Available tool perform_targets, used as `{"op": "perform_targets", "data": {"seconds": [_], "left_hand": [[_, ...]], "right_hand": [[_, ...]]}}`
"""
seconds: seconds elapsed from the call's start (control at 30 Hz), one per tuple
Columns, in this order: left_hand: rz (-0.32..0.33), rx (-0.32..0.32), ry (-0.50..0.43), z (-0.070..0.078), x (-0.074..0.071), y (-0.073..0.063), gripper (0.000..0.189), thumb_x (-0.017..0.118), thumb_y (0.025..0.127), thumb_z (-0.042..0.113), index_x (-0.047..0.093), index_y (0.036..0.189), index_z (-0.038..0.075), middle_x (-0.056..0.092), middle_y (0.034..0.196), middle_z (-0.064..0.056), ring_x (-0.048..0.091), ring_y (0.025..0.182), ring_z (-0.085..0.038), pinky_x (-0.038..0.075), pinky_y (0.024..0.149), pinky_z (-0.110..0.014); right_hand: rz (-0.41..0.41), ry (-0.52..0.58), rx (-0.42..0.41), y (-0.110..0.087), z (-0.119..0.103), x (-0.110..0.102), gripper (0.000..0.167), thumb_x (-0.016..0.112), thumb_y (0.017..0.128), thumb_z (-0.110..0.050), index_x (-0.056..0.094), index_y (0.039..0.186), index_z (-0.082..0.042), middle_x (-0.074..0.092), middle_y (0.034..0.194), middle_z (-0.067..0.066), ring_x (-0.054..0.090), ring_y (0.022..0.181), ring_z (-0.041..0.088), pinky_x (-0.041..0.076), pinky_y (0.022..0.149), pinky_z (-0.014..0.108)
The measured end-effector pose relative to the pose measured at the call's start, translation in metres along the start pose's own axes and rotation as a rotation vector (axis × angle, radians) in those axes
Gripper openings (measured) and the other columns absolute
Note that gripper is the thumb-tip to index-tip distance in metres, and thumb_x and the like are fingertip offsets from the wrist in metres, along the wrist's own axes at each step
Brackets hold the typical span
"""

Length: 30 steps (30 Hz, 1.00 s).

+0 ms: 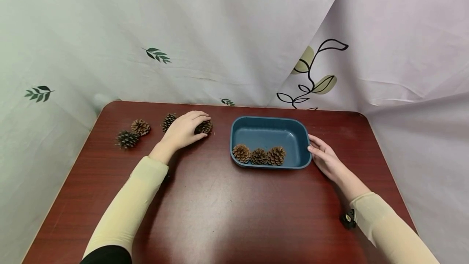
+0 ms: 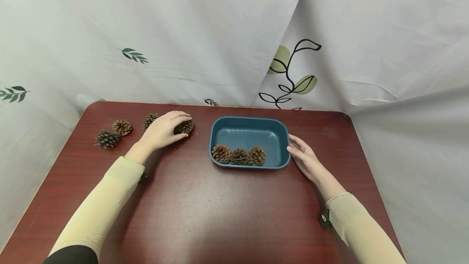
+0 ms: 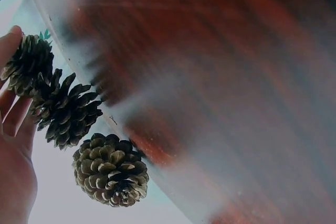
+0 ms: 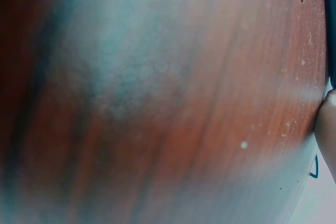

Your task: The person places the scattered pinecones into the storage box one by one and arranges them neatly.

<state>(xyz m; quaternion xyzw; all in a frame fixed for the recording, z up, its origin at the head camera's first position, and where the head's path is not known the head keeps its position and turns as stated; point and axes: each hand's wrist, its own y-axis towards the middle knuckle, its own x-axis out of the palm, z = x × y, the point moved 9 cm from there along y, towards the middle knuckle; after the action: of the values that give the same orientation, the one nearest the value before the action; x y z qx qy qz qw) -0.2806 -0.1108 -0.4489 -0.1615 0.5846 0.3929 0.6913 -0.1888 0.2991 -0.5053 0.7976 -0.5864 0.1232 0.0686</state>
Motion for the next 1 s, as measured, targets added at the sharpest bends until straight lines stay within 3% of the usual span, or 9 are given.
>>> {"op": "perform_targets", "data": {"seconds": [0.5,1.0], "left_hand": [[0.091,-0.034,-0.007,0.000,-0.012,-0.003,0.056,0.086,0.091,0.028,0.067,0.139,0.006,0.067,0.141,-0.016,0.062,0.134,-0.036,0.052,0.114,-0.053],[0.168,-0.023,-0.073,0.021,-0.027,-0.005,0.055,0.083,0.093,0.033,0.068,0.139,0.007,0.068,0.140,-0.014,0.064,0.132,-0.033,0.052,0.114,-0.052]], "right_hand": [[-0.007,-0.005,-0.005,-0.001,-0.002,0.002,0.042,0.040,0.111,0.003,0.055,0.146,-0.017,0.067,0.139,-0.009,0.064,0.125,0.002,0.052,0.103,0.013],[-0.006,0.001,-0.007,-0.001,-0.003,0.004,0.042,0.040,0.111,0.004,0.055,0.145,-0.017,0.067,0.139,-0.009,0.064,0.124,0.001,0.052,0.103,0.013]]}}
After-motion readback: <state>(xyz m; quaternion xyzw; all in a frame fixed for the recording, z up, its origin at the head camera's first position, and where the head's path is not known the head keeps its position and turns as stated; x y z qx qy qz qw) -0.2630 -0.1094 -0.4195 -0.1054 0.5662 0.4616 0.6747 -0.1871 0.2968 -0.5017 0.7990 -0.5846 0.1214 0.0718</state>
